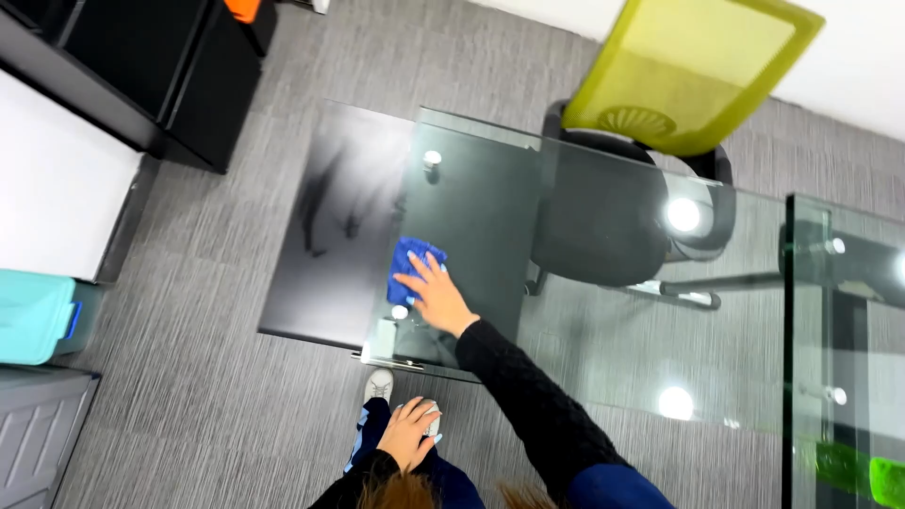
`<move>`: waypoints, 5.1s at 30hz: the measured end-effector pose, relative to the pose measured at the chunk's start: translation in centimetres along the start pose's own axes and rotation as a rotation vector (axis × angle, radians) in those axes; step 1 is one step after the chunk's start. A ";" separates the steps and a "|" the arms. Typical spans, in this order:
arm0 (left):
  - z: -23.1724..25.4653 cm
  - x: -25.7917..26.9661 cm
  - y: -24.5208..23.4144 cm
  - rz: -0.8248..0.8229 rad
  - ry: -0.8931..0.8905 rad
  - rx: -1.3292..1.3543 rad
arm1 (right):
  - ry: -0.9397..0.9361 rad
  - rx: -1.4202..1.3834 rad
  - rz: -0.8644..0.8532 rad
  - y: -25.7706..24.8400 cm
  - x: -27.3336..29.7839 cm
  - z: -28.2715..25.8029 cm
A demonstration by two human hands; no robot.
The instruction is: Cleaning a glass desk and a black side table using cleaning spray, a blue cloth, and paper towels.
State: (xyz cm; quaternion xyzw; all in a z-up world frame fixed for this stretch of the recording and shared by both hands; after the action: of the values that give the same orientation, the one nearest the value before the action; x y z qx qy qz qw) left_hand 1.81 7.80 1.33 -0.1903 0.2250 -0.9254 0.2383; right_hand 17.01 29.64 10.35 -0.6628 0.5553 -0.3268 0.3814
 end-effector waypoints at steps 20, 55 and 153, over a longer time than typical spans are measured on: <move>-14.3 6.4 -12.4 0.105 -0.396 0.105 | 0.001 0.268 -0.043 14.7 -16.5 -10.1; -14.6 5.2 -15.2 0.240 -0.286 0.049 | 0.203 0.185 -0.023 15.2 -8.6 -11.0; -19.0 11.9 -12.1 0.899 0.024 -0.218 | 0.122 0.303 0.109 11.1 -35.5 2.0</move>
State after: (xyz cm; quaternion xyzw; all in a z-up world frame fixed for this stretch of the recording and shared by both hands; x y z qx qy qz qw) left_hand -20.89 17.23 -5.38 -0.0873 0.3840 -0.7033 0.5919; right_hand 7.27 63.92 -0.57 -0.5454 0.5571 -0.4253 0.4596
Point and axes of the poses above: each hand's wrist, its own x-axis away from the middle knuckle, its own y-axis out of the palm, z = x × y, the point moved 7 cm from there along -x, towards the middle knuckle, and after that the axes turned 2 degrees about x, right-handed, at the moved point
